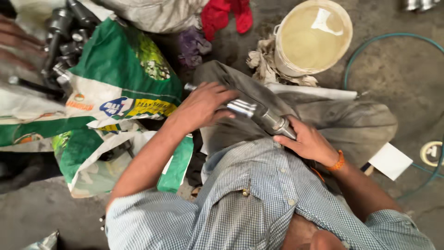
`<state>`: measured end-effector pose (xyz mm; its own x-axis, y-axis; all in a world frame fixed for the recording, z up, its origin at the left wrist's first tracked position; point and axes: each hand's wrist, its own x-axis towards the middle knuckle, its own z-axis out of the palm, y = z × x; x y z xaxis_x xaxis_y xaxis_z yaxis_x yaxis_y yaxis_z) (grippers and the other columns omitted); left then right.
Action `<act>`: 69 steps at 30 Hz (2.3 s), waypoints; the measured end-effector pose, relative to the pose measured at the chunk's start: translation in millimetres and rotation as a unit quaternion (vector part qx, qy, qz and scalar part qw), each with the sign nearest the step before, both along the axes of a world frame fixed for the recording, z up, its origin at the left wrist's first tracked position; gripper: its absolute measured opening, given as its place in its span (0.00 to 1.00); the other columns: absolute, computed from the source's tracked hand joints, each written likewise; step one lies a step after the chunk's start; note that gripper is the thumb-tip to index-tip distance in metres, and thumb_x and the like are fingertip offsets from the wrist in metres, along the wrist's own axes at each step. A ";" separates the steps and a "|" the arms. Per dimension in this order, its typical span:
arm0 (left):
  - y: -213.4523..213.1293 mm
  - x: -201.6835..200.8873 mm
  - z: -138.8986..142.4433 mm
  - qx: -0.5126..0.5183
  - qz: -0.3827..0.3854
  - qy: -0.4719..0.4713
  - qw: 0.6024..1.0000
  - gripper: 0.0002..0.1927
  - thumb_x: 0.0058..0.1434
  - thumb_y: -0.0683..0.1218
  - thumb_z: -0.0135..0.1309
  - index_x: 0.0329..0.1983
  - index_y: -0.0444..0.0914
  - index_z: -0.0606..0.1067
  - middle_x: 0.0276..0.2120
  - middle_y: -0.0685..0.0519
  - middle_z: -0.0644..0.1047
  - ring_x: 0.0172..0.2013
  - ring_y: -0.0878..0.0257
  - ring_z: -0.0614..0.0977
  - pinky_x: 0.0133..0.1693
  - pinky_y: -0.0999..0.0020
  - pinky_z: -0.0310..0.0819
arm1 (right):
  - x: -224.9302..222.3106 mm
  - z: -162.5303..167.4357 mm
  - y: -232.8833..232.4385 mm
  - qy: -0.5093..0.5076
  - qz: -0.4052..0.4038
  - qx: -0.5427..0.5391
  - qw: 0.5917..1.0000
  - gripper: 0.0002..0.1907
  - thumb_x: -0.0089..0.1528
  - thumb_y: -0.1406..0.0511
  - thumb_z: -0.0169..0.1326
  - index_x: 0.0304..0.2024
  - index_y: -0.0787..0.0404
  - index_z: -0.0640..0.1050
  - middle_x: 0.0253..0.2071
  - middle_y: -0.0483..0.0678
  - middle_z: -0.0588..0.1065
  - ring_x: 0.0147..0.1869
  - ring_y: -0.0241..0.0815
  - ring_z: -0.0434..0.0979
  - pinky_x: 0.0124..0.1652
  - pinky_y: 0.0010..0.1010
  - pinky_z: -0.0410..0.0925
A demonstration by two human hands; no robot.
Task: The person sits on the floor and repeatedly picks up cylindrical metal parts from a sack. They dip each part into a bucket of liquid, wipe it with a cloth, and place it on a pile on the floor. The process is repeated for multiple parts.
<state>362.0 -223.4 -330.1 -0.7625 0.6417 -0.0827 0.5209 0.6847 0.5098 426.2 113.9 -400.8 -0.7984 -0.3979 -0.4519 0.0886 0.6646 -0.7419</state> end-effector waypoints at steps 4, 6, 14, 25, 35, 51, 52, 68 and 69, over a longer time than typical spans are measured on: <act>36.2 -12.9 -18.5 0.018 -0.091 0.097 0.991 0.31 0.48 0.55 0.65 0.56 0.43 0.75 0.47 0.49 0.78 0.52 0.50 0.75 0.53 0.51 0.66 | 0.6 -0.6 -7.5 0.039 0.013 0.120 0.992 0.30 0.59 0.48 0.61 0.55 0.60 0.74 0.29 0.56 0.76 0.31 0.49 0.76 0.33 0.41 0.69; 49.9 -16.4 -25.0 0.008 -0.136 0.069 0.988 0.26 0.55 0.51 0.64 0.57 0.43 0.75 0.47 0.51 0.77 0.55 0.51 0.76 0.60 0.52 0.67 | -1.4 -15.2 -10.2 0.056 0.018 0.054 0.997 0.26 0.62 0.50 0.61 0.50 0.62 0.75 0.28 0.53 0.75 0.32 0.50 0.74 0.34 0.40 0.69; 84.8 -26.9 -48.7 0.257 -0.091 0.383 0.882 0.17 0.71 0.47 0.52 0.62 0.45 0.72 0.68 0.43 0.63 0.72 0.44 0.59 0.73 0.46 0.53 | -9.2 -31.1 -13.4 -0.337 0.022 -0.692 0.639 0.21 0.66 0.62 0.62 0.55 0.67 0.73 0.20 0.40 0.64 0.18 0.34 0.60 0.30 0.27 0.60; 136.3 -31.2 -74.1 0.713 0.188 -0.053 0.674 0.33 0.75 0.62 0.34 0.76 0.41 0.50 0.74 0.47 0.58 0.63 0.54 0.75 0.58 0.64 0.75 | -10.4 -19.1 -31.9 -0.163 -0.103 -0.422 0.886 0.12 0.61 0.72 0.60 0.44 0.64 0.72 0.21 0.41 0.67 0.19 0.29 0.61 0.23 0.26 0.56; 148.8 -40.2 -77.8 0.644 0.222 0.039 0.731 0.44 0.75 0.73 0.24 0.79 0.36 0.50 0.72 0.42 0.61 0.69 0.54 0.65 0.72 0.60 0.58 | -30.4 -22.7 -25.3 -0.178 -0.093 -0.401 0.894 0.14 0.56 0.70 0.61 0.43 0.63 0.73 0.22 0.43 0.67 0.16 0.31 0.60 0.18 0.27 0.54; 161.0 -35.2 -73.4 0.772 0.222 -0.271 0.531 0.41 0.79 0.72 0.29 0.71 0.34 0.58 0.55 0.44 0.73 0.49 0.58 0.77 0.52 0.61 0.74 | -26.1 11.3 -13.6 0.102 -0.140 -0.178 0.969 0.16 0.59 0.66 0.62 0.42 0.65 0.69 0.25 0.41 0.68 0.22 0.29 0.64 0.23 0.25 0.57; 156.4 -32.3 -68.5 0.745 0.234 -0.240 0.577 0.39 0.78 0.71 0.31 0.72 0.33 0.58 0.53 0.43 0.74 0.46 0.57 0.78 0.49 0.61 0.75 | -29.1 8.7 -22.6 0.180 -0.126 -0.124 0.968 0.17 0.60 0.66 0.61 0.44 0.66 0.68 0.28 0.39 0.68 0.26 0.26 0.65 0.26 0.23 0.59; 181.2 -56.5 -98.9 0.708 0.158 -0.488 0.485 0.34 0.75 0.65 0.48 0.65 0.30 0.67 0.31 0.55 0.68 0.24 0.70 0.71 0.27 0.72 0.71 | -22.3 -37.4 -15.0 0.195 -0.105 -0.124 0.967 0.16 0.62 0.66 0.59 0.48 0.63 0.69 0.27 0.43 0.69 0.25 0.33 0.63 0.26 0.27 0.62; 179.2 -61.2 -98.7 0.719 0.067 -0.527 0.447 0.34 0.77 0.64 0.48 0.65 0.28 0.69 0.26 0.57 0.65 0.22 0.72 0.69 0.25 0.73 0.71 | -24.4 -43.4 -12.3 0.006 -0.098 -0.338 0.936 0.14 0.63 0.67 0.58 0.49 0.64 0.70 0.25 0.43 0.68 0.22 0.33 0.63 0.24 0.28 0.60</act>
<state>300.8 -44.2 -428.8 -0.8255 0.5641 -0.0164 -0.5255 -0.7578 0.3868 401.8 101.6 -444.2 -0.8896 -0.4349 -0.1396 0.1484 0.0139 -0.9888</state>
